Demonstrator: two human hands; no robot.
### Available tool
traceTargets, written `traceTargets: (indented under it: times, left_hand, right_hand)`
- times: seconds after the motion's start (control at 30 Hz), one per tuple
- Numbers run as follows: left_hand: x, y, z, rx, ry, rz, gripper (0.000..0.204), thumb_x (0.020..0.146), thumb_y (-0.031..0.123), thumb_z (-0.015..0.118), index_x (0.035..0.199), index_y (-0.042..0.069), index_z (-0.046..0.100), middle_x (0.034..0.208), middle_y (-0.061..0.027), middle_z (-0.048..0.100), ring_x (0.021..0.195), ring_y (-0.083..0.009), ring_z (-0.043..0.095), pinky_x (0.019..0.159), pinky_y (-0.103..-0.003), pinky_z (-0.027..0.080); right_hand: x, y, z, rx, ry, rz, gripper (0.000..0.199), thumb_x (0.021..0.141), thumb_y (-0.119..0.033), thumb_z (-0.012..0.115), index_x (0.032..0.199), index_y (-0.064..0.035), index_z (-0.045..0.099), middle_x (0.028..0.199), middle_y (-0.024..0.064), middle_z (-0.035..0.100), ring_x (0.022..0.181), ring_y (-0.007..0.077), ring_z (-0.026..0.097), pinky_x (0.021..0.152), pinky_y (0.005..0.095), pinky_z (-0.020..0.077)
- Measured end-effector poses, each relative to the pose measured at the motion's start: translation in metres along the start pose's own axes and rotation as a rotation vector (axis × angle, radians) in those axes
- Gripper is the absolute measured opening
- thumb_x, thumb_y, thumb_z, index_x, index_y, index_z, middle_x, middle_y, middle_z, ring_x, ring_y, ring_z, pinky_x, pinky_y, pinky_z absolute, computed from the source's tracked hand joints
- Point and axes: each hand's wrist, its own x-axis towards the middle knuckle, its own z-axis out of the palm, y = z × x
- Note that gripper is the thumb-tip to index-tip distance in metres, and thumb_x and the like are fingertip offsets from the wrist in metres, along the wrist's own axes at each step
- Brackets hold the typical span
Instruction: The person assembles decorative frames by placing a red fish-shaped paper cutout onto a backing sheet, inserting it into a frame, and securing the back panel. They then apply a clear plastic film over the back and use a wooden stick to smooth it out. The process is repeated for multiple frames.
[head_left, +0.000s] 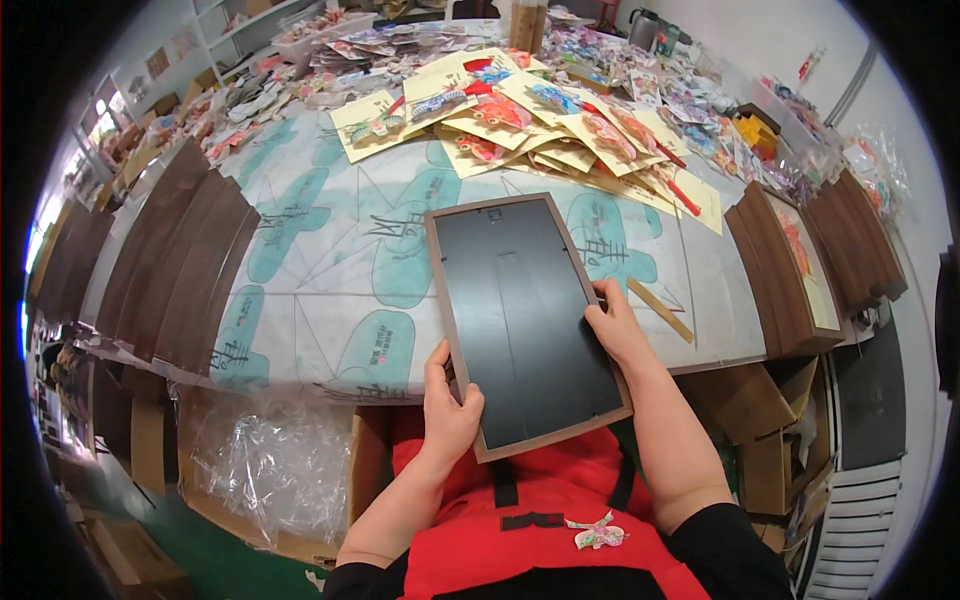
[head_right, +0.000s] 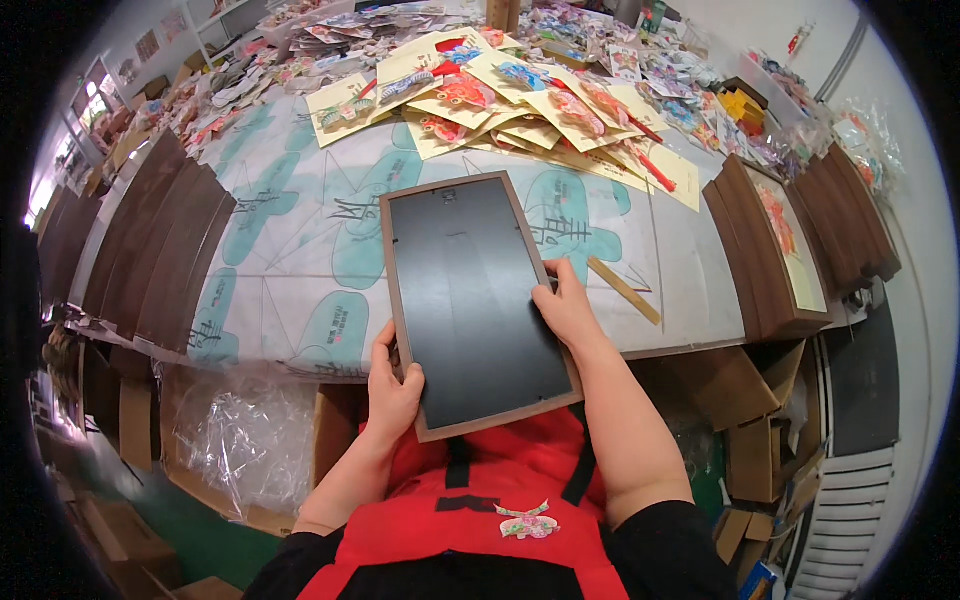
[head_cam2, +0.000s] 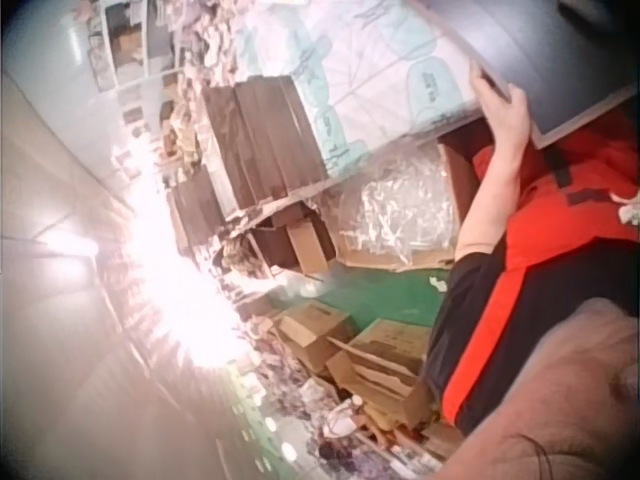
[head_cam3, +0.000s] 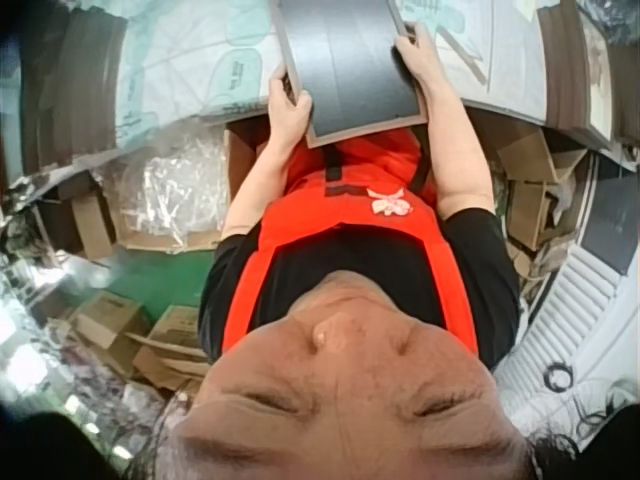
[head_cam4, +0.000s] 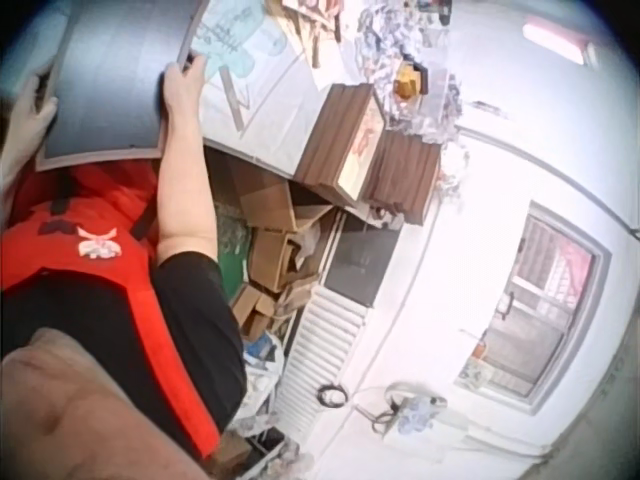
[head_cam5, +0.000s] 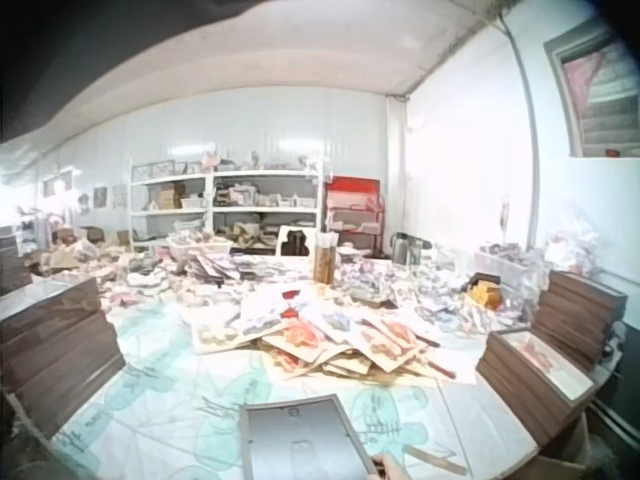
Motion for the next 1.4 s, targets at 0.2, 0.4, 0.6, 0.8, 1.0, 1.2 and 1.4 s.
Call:
traceTargets:
  times: [0.2,0.4,0.6,0.8,1.0,1.2,1.4]
  left_hand:
    - [-0.033,-0.013,-0.020,-0.178,-0.026,-0.200,0.052,0.088,0.005,0.058,0.132,-0.004,0.032,0.124,-0.0153,0.045,0.106,-0.0189,0.054,0.090,-0.031,0.044]
    - [-0.052,0.016,-0.022,-0.597,-0.254,-0.649,0.044,0.098,0.025,0.044,0.132,-0.001,0.036,0.126,-0.0121,0.049,0.108,-0.0168,0.053,0.089,-0.030,0.046]
    - [-0.039,0.076,-0.016,-0.450,-0.484,-0.168,0.054,0.095,0.023,0.050,0.140,0.001,0.032,0.120,-0.0119,0.056,0.104,-0.0178,0.054,0.089,-0.030,0.044]
    - [0.020,0.104,0.002,0.092,-0.327,0.132,0.049,0.090,0.008,0.047,0.137,-0.003,0.037,0.136,-0.0162,0.046,0.121,-0.0247,0.047,0.102,-0.033,0.034]
    - [0.086,0.087,0.015,0.739,0.043,0.627,0.068,0.093,0.034,0.047,0.141,-0.008,0.021,0.149,-0.0249,0.018,0.140,-0.0372,0.014,0.113,-0.044,0.013]
    - [0.134,0.106,0.058,1.047,0.139,0.599,0.075,0.090,0.040,0.046,0.141,-0.009,0.020,0.149,-0.0266,0.016,0.140,-0.0394,0.013,0.112,-0.051,0.008]
    - [0.066,0.116,0.131,0.944,-0.205,0.801,0.071,0.084,0.033,0.053,0.139,-0.006,0.029,0.147,-0.0242,0.024,0.139,-0.0354,0.019,0.111,-0.052,0.013]
  right_hand:
    - [-0.060,-0.019,-0.007,-0.355,0.124,-0.432,0.057,0.074,-0.017,0.067,0.125,-0.0015,0.045,0.131,0.0197,0.046,0.121,0.0356,0.044,0.102,0.0373,0.0351]
    - [-0.128,-0.034,0.009,-0.985,-0.204,-0.919,0.072,0.060,-0.022,0.079,0.125,-0.0078,0.050,0.131,0.0166,0.048,0.122,0.0364,0.044,0.101,0.0485,0.0345]
    - [-0.123,-0.026,-0.010,-0.639,0.115,-0.810,0.073,0.057,-0.013,0.078,0.125,-0.0065,0.052,0.124,0.0176,0.054,0.114,0.0353,0.054,0.095,0.0445,0.0435]
    - [-0.102,-0.025,-0.066,0.903,0.162,-0.243,0.061,0.068,-0.007,0.062,0.125,0.0030,0.045,0.113,0.0140,0.058,0.103,0.0265,0.059,0.090,0.0379,0.0486]
    - [-0.130,0.015,-0.069,1.374,0.089,-0.080,0.077,0.064,-0.016,0.064,0.134,0.0003,0.035,0.126,0.0162,0.050,0.116,0.0335,0.051,0.101,0.0438,0.0427]
    - [-0.151,0.009,-0.043,1.269,-0.047,-0.112,0.079,0.059,-0.010,0.067,0.132,-0.0002,0.037,0.121,0.0145,0.053,0.112,0.0308,0.054,0.097,0.0407,0.0462]
    - [-0.139,0.011,-0.035,1.291,-0.077,-0.085,0.078,0.062,-0.011,0.067,0.133,-0.0023,0.036,0.122,0.0104,0.053,0.114,0.0266,0.053,0.097,0.0374,0.0452]
